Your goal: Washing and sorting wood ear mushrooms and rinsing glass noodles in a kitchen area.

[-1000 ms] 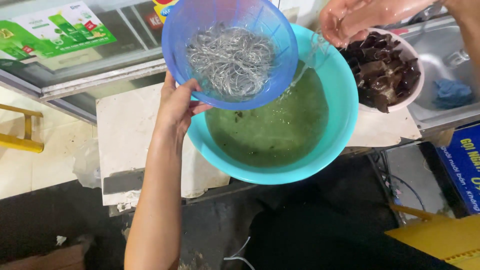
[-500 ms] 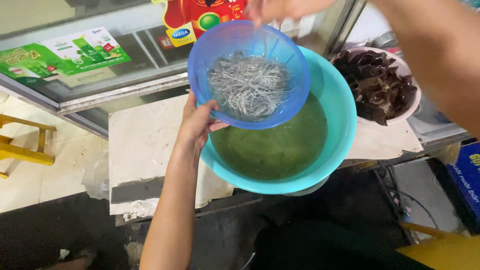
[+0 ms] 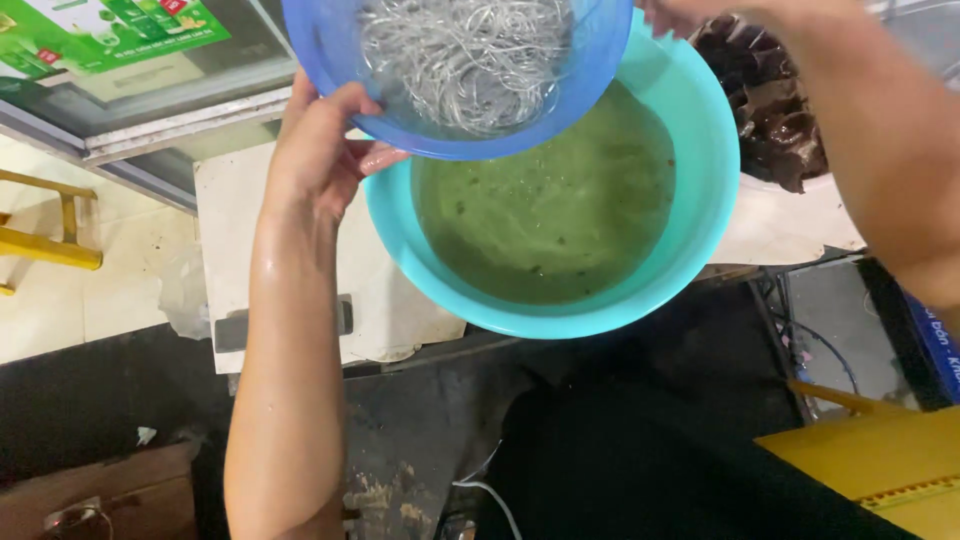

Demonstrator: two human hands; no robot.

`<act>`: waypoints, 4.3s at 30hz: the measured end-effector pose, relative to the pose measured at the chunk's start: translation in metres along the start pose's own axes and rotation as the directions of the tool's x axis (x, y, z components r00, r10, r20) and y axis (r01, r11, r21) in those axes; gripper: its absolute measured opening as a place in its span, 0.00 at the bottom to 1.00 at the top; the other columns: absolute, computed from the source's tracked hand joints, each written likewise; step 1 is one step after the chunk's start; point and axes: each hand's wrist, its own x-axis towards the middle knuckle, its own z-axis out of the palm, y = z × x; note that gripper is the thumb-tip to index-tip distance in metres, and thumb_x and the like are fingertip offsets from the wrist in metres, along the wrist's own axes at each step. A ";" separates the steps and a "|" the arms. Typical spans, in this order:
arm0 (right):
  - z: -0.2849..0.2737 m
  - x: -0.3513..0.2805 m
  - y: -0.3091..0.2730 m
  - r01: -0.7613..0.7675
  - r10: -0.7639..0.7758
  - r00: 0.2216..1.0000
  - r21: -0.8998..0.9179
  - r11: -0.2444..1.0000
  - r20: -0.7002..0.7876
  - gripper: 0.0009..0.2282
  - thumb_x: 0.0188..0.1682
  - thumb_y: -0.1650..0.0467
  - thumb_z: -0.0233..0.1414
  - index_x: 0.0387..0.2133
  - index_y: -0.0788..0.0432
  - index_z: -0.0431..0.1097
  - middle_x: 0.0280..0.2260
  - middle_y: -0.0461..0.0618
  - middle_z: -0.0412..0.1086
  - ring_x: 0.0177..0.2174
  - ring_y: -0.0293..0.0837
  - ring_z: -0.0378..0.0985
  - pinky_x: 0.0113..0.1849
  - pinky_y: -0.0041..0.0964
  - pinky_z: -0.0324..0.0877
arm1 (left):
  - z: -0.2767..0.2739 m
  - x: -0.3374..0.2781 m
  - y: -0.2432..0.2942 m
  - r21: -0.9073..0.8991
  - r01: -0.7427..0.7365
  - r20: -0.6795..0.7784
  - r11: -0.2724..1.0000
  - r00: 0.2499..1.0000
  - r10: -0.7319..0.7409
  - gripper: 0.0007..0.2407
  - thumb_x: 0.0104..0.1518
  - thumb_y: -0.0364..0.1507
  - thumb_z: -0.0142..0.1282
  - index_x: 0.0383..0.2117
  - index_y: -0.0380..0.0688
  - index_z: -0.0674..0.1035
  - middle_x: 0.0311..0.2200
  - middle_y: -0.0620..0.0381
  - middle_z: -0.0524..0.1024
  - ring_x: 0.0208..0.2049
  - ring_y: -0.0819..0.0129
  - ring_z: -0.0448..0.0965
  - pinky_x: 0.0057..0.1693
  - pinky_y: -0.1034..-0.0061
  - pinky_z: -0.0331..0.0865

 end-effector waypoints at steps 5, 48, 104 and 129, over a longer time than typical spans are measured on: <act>0.097 -0.010 0.015 -0.184 0.196 0.979 -0.170 0.968 0.061 0.18 0.49 0.66 0.49 0.51 0.57 0.77 0.43 0.58 0.81 0.36 0.51 0.84 0.44 0.44 0.77 | 0.005 0.001 0.016 -0.011 0.003 -0.008 1.000 1.000 -0.003 0.27 0.49 0.15 0.47 0.59 0.48 0.64 0.36 0.48 0.73 0.17 0.61 0.72 0.20 0.74 0.62; 0.202 -0.036 -0.035 -0.021 0.324 0.866 -0.619 0.785 0.381 0.16 0.50 0.64 0.51 0.51 0.50 0.71 0.53 0.54 0.71 0.54 0.58 0.71 0.54 0.56 0.67 | 0.021 -0.011 0.006 -0.057 0.103 0.017 0.993 0.995 -0.102 0.29 0.49 0.13 0.46 0.62 0.46 0.65 0.32 0.49 0.73 0.14 0.67 0.65 0.20 0.75 0.61; 0.136 -0.184 0.004 0.335 -0.231 0.893 -0.230 0.913 0.385 0.22 0.50 0.57 0.46 0.55 0.48 0.73 0.57 0.42 0.72 0.59 0.47 0.66 0.63 0.57 0.41 | 0.020 0.001 -0.020 -0.011 0.155 0.088 0.988 0.984 -0.153 0.27 0.50 0.16 0.48 0.61 0.48 0.65 0.36 0.50 0.74 0.19 0.63 0.76 0.20 0.81 0.59; 0.121 -0.193 0.025 0.388 -0.377 0.920 -0.388 0.836 0.108 0.13 0.51 0.66 0.50 0.47 0.54 0.75 0.47 0.46 0.73 0.50 0.46 0.74 0.48 0.41 0.73 | 0.017 0.004 -0.036 -0.100 0.171 0.185 0.980 0.971 -0.151 0.29 0.52 0.14 0.48 0.64 0.47 0.64 0.35 0.50 0.69 0.17 0.71 0.66 0.21 0.82 0.55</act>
